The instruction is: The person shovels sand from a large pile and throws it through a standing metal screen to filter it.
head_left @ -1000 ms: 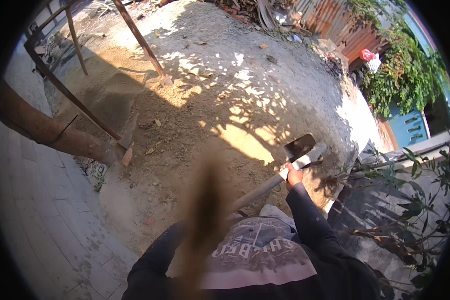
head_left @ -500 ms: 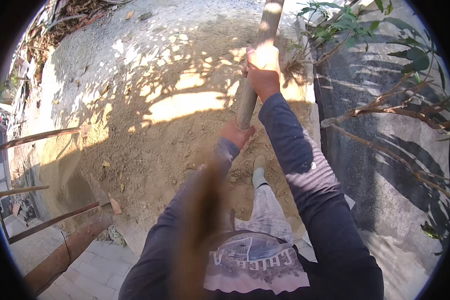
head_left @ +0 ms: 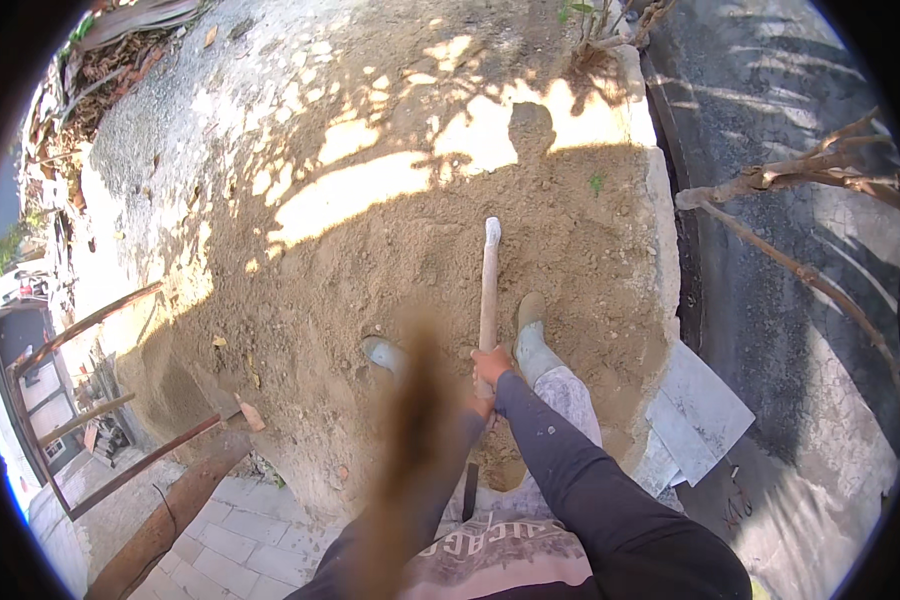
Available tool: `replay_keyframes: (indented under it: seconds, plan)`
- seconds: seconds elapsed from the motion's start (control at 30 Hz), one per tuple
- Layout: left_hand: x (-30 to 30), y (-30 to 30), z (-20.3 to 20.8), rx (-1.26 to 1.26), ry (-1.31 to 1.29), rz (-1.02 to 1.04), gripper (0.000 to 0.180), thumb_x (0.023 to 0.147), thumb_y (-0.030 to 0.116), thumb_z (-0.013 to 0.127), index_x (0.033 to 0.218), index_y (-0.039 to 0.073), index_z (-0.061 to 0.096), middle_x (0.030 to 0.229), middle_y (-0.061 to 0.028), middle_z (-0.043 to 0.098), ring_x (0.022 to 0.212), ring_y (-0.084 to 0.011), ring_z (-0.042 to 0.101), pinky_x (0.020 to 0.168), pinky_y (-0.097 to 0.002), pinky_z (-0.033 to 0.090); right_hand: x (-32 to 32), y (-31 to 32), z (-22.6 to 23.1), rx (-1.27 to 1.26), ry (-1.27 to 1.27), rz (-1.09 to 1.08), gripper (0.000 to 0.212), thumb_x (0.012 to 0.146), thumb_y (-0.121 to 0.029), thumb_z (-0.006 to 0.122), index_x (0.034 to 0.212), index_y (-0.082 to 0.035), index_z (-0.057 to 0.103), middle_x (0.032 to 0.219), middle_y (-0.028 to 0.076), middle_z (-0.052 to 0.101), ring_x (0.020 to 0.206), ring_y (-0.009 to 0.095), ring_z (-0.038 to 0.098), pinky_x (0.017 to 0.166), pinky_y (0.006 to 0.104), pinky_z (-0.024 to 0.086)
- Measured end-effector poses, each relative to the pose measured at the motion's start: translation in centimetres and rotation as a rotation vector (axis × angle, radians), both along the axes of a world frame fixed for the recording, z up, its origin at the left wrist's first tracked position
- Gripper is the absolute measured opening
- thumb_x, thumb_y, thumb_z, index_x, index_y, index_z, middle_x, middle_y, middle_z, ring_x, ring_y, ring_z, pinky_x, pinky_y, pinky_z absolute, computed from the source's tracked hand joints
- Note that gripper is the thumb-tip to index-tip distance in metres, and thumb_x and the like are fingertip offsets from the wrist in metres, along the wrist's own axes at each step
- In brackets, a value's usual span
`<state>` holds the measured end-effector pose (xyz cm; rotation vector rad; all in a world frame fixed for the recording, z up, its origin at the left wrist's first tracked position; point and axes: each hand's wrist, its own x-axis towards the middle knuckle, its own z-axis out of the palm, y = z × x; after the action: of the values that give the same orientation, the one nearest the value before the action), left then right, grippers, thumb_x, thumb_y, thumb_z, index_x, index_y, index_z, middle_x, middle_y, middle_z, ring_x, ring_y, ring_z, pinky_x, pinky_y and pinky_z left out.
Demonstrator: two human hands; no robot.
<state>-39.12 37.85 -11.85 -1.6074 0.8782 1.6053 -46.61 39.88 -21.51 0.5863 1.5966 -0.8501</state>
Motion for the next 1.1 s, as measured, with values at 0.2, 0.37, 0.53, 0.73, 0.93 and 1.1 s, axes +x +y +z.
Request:
replay_keyframes:
  seconds: [0.2,0.37,0.53,0.73,0.93,1.1]
  plan:
    - [-14.3,2.6,9.5,0.169,-0.108,0.027,0.014,0.085,0.018,0.062,0.093,0.008,0.064,0.082,-0.0096,0.063,0.072,-0.0242,0.064,0.061,-0.0391,0.054,-12.6,6.2,10.6,-0.307,-0.247,-0.419,0.033,0.091,-0.031,0.059,0.096,0.002,0.056,0.077,0.012,0.059,0.063,0.025,0.060,0.058,0.0380,0.053]
    - [-14.5,5.4,16.0,0.202,-0.158,-0.041,0.007,0.082,0.014,0.064,0.087,0.008,0.063,0.074,-0.0066,0.061,0.065,-0.0218,0.062,0.053,-0.0392,0.055,-14.8,8.9,22.5,-0.526,-0.462,-1.123,0.042,0.087,-0.044,0.062,0.106,-0.008,0.051,0.086,0.011,0.049,0.069,0.025,0.057,0.059,0.0351,0.052]
    - [-17.6,1.6,26.6,0.134,0.079,-0.502,0.016,0.076,0.011,0.072,0.086,0.004,0.061,0.069,-0.0070,0.058,0.061,-0.0205,0.061,0.044,-0.0387,0.050,-19.1,12.6,18.2,-0.733,-0.189,-1.400,0.046,0.084,-0.056,0.059,0.101,-0.014,0.055,0.086,0.010,0.053,0.070,0.025,0.057,0.059,0.0377,0.052]
    - [-13.2,-11.0,49.4,0.337,0.445,-0.698,0.024,0.079,0.017,0.068,0.094,0.001,0.058,0.064,-0.0060,0.057,0.054,-0.0172,0.060,0.044,-0.0321,0.049,-24.2,13.6,25.1,-0.636,0.487,-1.491,0.057,0.091,-0.064,0.047,0.093,-0.007,0.054,0.078,0.011,0.053,0.069,0.026,0.055,0.059,0.0385,0.048]
    - [5.8,-28.7,50.2,0.461,0.894,-0.322,0.033,0.091,0.021,0.062,0.118,0.006,0.051,0.075,-0.0030,0.057,0.047,-0.0089,0.052,0.037,-0.0241,0.041,-29.8,3.8,35.4,-0.853,0.732,-1.093,0.032,0.099,-0.034,0.048,0.094,-0.004,0.055,0.079,0.004,0.053,0.065,0.017,0.052,0.059,0.0344,0.046]
    - [31.2,-42.3,48.4,0.312,1.185,0.163,0.045,0.094,0.024,0.058,0.126,-0.006,0.047,0.076,-0.0054,0.054,0.043,-0.0035,0.047,0.031,-0.0191,0.034,-10.7,-30.8,54.2,-0.810,1.070,-0.859,0.022,0.092,-0.017,0.057,0.097,0.004,0.056,0.086,0.006,0.054,0.074,0.018,0.055,0.065,0.0353,0.050]
